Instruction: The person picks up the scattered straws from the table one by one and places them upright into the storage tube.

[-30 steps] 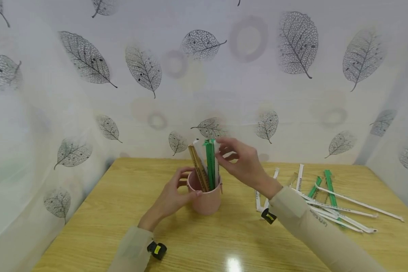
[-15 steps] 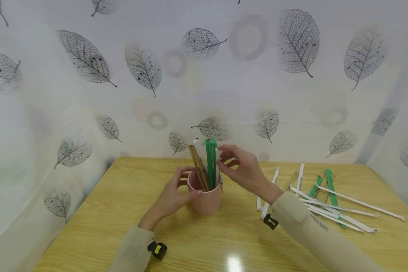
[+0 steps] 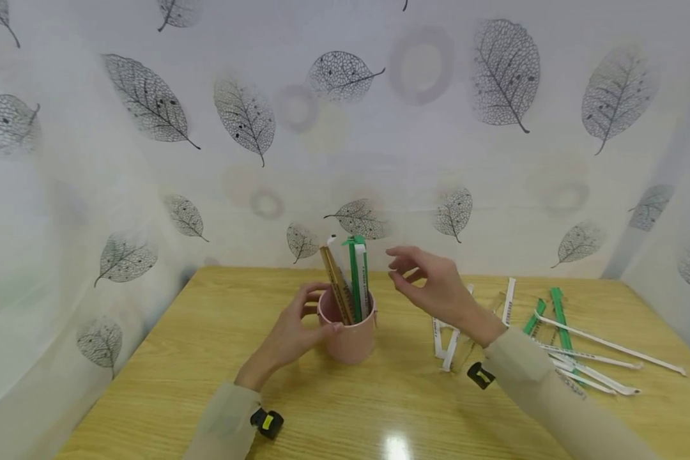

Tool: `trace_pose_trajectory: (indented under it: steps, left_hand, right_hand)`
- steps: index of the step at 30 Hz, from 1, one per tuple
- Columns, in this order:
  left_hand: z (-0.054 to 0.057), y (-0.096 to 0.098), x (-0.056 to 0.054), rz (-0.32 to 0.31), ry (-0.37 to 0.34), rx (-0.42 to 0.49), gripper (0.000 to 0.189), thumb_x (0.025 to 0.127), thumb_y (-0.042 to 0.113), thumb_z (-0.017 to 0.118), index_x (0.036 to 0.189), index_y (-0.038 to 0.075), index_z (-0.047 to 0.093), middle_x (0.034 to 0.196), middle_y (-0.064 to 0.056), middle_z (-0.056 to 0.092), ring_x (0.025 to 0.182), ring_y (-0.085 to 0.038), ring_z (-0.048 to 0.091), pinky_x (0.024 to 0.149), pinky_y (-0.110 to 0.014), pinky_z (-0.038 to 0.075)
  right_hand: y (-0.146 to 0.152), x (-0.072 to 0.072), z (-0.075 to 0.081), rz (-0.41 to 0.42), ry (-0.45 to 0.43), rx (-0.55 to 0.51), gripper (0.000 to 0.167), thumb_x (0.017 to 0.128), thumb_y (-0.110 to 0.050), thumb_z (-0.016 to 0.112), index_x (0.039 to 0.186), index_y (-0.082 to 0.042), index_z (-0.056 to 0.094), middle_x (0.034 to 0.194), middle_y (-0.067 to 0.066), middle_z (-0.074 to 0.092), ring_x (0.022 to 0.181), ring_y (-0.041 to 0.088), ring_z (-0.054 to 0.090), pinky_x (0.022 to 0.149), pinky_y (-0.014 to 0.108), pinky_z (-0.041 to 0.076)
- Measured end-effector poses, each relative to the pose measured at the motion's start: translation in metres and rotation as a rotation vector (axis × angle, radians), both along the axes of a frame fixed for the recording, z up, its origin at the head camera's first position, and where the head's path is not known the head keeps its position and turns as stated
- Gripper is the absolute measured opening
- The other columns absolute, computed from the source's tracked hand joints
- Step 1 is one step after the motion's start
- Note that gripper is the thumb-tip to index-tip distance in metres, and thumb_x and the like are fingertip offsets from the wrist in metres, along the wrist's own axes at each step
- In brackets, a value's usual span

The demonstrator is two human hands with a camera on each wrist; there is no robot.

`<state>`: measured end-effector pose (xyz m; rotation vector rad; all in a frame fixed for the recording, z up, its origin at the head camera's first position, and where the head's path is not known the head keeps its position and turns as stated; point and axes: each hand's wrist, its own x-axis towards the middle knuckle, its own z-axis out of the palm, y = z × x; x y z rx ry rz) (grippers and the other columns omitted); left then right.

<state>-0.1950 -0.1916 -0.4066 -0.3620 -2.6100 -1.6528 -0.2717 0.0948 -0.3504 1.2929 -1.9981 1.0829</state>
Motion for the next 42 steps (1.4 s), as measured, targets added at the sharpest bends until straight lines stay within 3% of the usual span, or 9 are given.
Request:
trace_pose_trajectory:
  steps: [3, 7, 13, 18, 26, 36, 42]
  left_hand:
    - [0.0, 0.0, 0.001, 0.003, -0.005, 0.0, 0.071, 0.088, 0.034, 0.08, 0.148, 0.032, 0.041, 0.147, -0.012, 0.053, 0.132, -0.039, 0.056, 0.107, -0.058, 0.051]
    - [0.0, 0.0, 0.002, 0.002, -0.008, -0.001, 0.071, 0.089, 0.034, 0.079, 0.148, 0.032, 0.041, 0.148, -0.011, 0.053, 0.132, -0.038, 0.056, 0.107, -0.058, 0.051]
    - [-0.001, -0.001, 0.002, 0.002, -0.003, -0.009, 0.071, 0.089, 0.034, 0.079, 0.148, 0.034, 0.041, 0.147, -0.01, 0.053, 0.132, -0.038, 0.056, 0.107, -0.058, 0.05]
    - [0.0, -0.001, 0.002, 0.003, 0.003, -0.007, 0.071, 0.089, 0.035, 0.079, 0.148, 0.034, 0.041, 0.148, -0.011, 0.053, 0.132, -0.038, 0.056, 0.106, -0.059, 0.051]
    - [0.001, 0.0, 0.002, -0.006, 0.012, 0.008, 0.07, 0.089, 0.034, 0.079, 0.148, 0.032, 0.042, 0.146, -0.011, 0.054, 0.131, -0.037, 0.057, 0.107, -0.055, 0.051]
    - [0.002, 0.0, 0.002, -0.006, 0.004, 0.008, 0.07, 0.089, 0.034, 0.079, 0.148, 0.032, 0.041, 0.147, -0.011, 0.053, 0.131, -0.037, 0.056, 0.108, -0.056, 0.05]
    - [0.002, 0.001, 0.002, -0.005, 0.01, 0.006, 0.07, 0.089, 0.034, 0.079, 0.148, 0.032, 0.041, 0.146, -0.011, 0.054, 0.131, -0.037, 0.057, 0.108, -0.057, 0.05]
  right_hand:
    - [0.017, -0.002, 0.0, -0.012, -0.007, 0.112, 0.031, 0.085, 0.01, 0.073, 0.113, -0.004, 0.071, 0.093, 0.006, 0.077, 0.077, 0.013, 0.072, 0.061, 0.021, 0.06]
    - [0.042, -0.003, -0.006, -0.057, -0.092, 0.342, 0.02, 0.088, 0.006, 0.07, 0.103, -0.006, 0.075, 0.092, 0.003, 0.075, 0.078, 0.01, 0.068, 0.061, 0.021, 0.058]
    - [0.076, 0.001, -0.02, -0.163, -0.29, 0.661, 0.017, 0.092, 0.001, 0.066, 0.106, -0.007, 0.073, 0.09, 0.0, 0.072, 0.077, 0.005, 0.062, 0.063, 0.023, 0.054]
    - [0.087, 0.004, -0.031, -0.275, -0.379, 0.791, 0.02, 0.091, -0.006, 0.071, 0.111, -0.006, 0.071, 0.088, -0.001, 0.069, 0.075, 0.006, 0.06, 0.06, 0.023, 0.05]
    - [0.09, 0.003, -0.044, -0.289, -0.409, 0.834, 0.028, 0.091, 0.0, 0.068, 0.118, -0.005, 0.069, 0.092, 0.005, 0.07, 0.078, 0.01, 0.061, 0.063, 0.026, 0.052]
    - [0.09, 0.002, -0.049, -0.295, -0.319, 0.807, 0.037, 0.091, 0.004, 0.065, 0.127, -0.007, 0.067, 0.076, -0.007, 0.055, 0.063, 0.004, 0.04, 0.054, 0.02, 0.035]
    - [0.093, 0.004, -0.043, -0.303, -0.184, 0.745, 0.04, 0.089, 0.005, 0.068, 0.126, -0.008, 0.068, 0.093, 0.002, 0.068, 0.073, 0.008, 0.058, 0.055, 0.019, 0.043]
